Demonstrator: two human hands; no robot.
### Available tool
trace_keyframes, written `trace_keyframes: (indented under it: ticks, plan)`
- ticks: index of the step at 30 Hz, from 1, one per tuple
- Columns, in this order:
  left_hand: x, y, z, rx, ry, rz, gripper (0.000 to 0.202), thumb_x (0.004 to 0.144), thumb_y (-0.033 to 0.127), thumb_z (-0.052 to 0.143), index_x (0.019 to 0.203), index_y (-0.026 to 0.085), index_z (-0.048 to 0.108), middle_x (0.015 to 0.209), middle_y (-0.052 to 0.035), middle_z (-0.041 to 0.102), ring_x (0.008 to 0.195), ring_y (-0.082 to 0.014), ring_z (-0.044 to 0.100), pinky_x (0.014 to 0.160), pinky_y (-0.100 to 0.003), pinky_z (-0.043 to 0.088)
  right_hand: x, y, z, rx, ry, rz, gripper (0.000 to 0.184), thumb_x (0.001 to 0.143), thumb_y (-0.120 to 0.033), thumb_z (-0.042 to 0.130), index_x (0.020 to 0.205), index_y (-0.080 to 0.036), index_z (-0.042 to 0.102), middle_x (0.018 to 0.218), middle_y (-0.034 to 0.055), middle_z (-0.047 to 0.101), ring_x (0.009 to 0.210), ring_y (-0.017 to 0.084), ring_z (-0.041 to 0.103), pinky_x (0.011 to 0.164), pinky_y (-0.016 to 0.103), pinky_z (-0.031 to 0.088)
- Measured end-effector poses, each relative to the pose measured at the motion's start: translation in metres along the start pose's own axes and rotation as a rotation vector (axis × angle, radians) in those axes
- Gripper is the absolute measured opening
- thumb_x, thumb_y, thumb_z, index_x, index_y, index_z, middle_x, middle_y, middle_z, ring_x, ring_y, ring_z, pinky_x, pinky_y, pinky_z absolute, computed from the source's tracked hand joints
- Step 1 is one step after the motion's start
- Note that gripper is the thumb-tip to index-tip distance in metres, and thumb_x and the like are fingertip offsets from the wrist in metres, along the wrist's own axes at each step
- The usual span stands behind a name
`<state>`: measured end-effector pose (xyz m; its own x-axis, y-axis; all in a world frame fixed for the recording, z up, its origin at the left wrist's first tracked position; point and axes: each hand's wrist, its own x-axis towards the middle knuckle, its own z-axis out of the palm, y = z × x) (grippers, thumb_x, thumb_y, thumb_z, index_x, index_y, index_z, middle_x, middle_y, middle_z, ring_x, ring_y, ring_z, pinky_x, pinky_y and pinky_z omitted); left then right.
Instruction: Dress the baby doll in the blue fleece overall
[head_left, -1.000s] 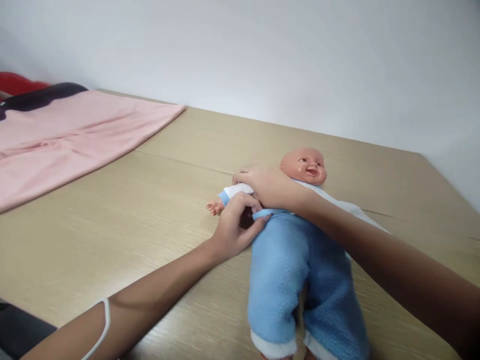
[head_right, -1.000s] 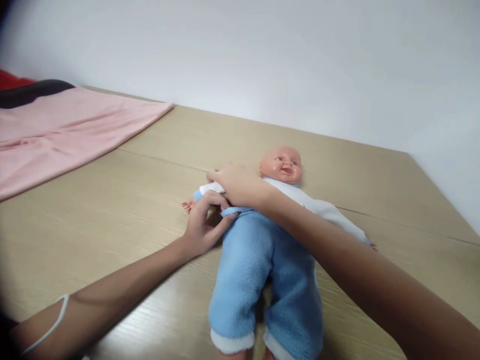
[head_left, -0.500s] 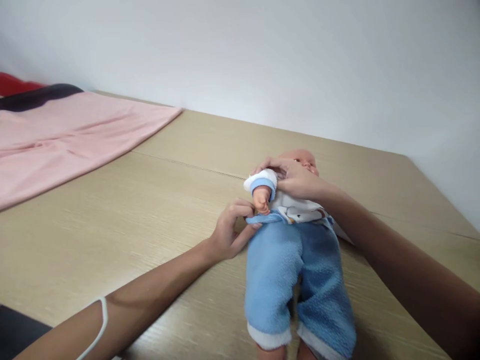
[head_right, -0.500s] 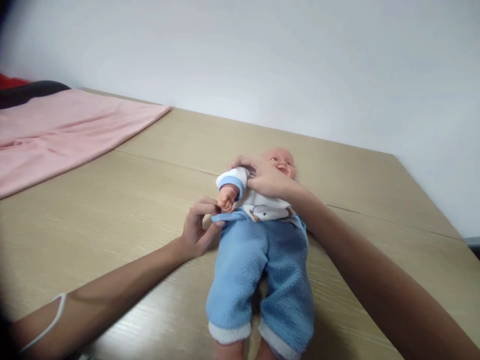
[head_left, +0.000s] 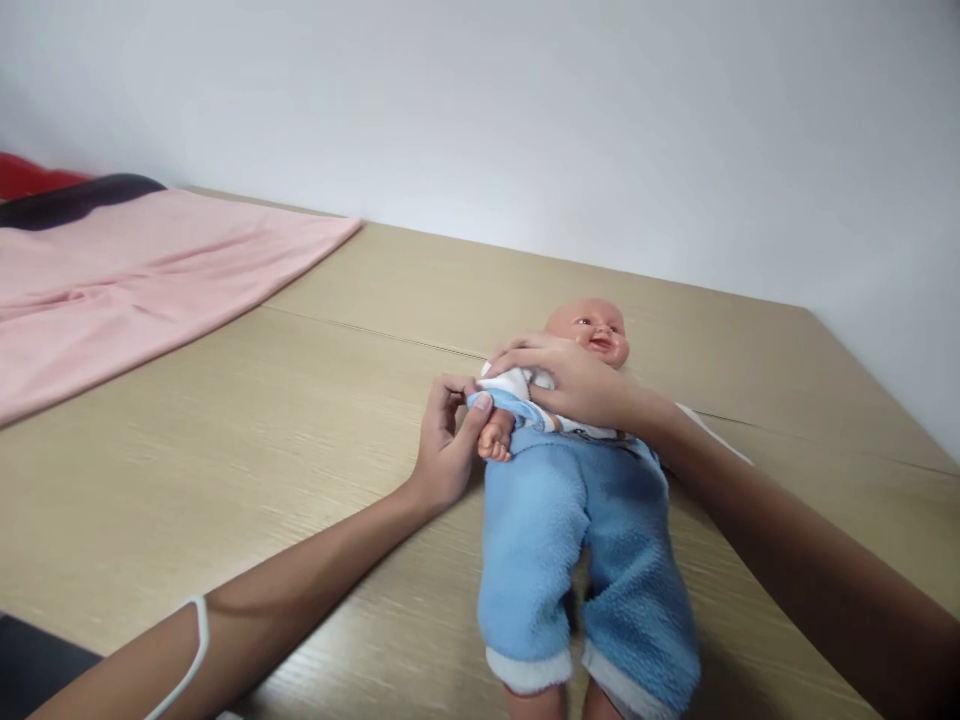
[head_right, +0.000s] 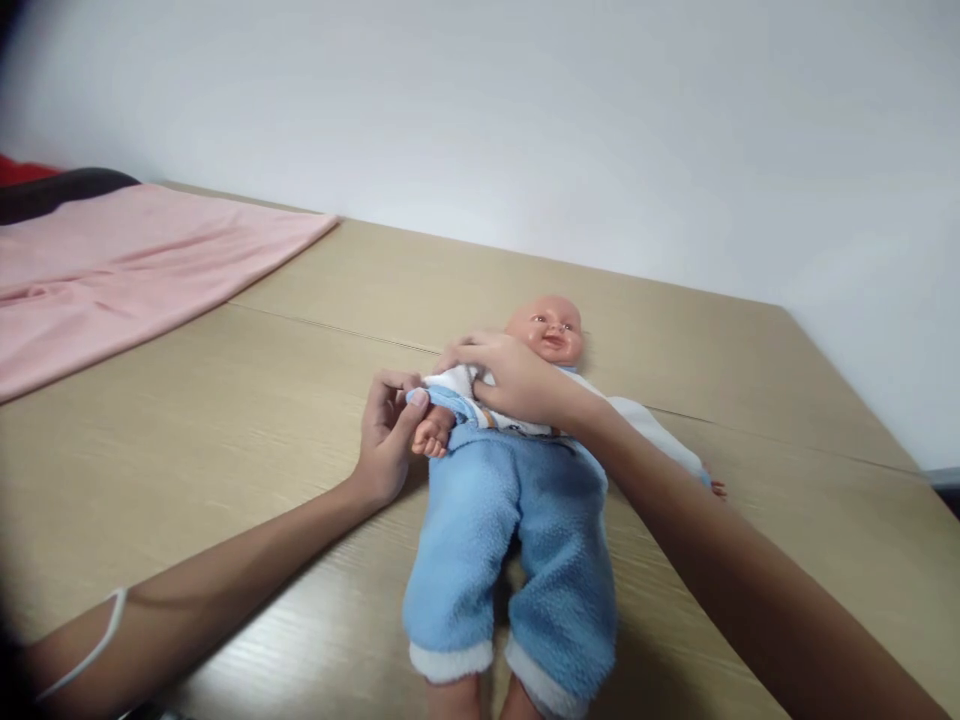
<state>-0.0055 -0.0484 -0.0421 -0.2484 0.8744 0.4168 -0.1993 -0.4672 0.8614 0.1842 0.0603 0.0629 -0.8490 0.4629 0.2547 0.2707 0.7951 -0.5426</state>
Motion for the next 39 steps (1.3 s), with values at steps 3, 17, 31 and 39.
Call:
trace_keyframes:
  ticks: [3,17,31,39]
  plan:
    - [0.006,0.001,-0.003,0.025,0.009,0.016,0.028,0.109,0.049,0.081,0.101,0.025,0.067,0.11,-0.0027,0.062,0.113,-0.0195,0.06,0.105,-0.032,0.048,-0.002,-0.011,-0.002,-0.018,0.017,0.066,0.035,0.103,-0.018,0.057,0.129,-0.025,0.079,0.134,0.0111,0.08,0.128,0.031,0.073,0.112,0.047,0.054]
    - [0.028,-0.011,-0.003,-0.301,0.0,-0.504,0.063,0.081,0.067,0.101,0.1,0.025,0.059,0.082,0.0062,0.062,0.07,-0.0107,0.054,0.066,-0.021,0.048,-0.027,-0.038,0.031,0.05,0.274,0.5,0.03,0.105,-0.048,0.063,0.087,-0.024,0.063,0.086,0.0014,0.07,0.084,0.022,0.061,0.081,0.038,0.041]
    - [0.048,-0.013,-0.015,-0.12,-0.123,-0.516,0.051,0.089,0.061,0.096,0.1,0.02,0.067,0.099,-0.0008,0.073,0.09,-0.0155,0.066,0.085,-0.025,0.055,-0.029,-0.006,0.042,0.644,0.419,0.503,0.049,0.08,-0.046,0.096,0.105,-0.026,0.058,0.107,0.0016,0.071,0.1,0.021,0.07,0.09,0.035,0.056]
    - [0.078,-0.024,-0.005,-0.262,-0.225,-0.733,0.042,0.081,0.04,0.1,0.093,0.022,0.064,0.086,0.003,0.069,0.073,-0.0135,0.064,0.069,-0.025,0.054,-0.03,0.001,0.046,0.718,0.514,0.463,0.05,0.083,-0.052,0.097,0.108,-0.026,0.063,0.116,0.0054,0.073,0.112,0.023,0.072,0.1,0.037,0.059]
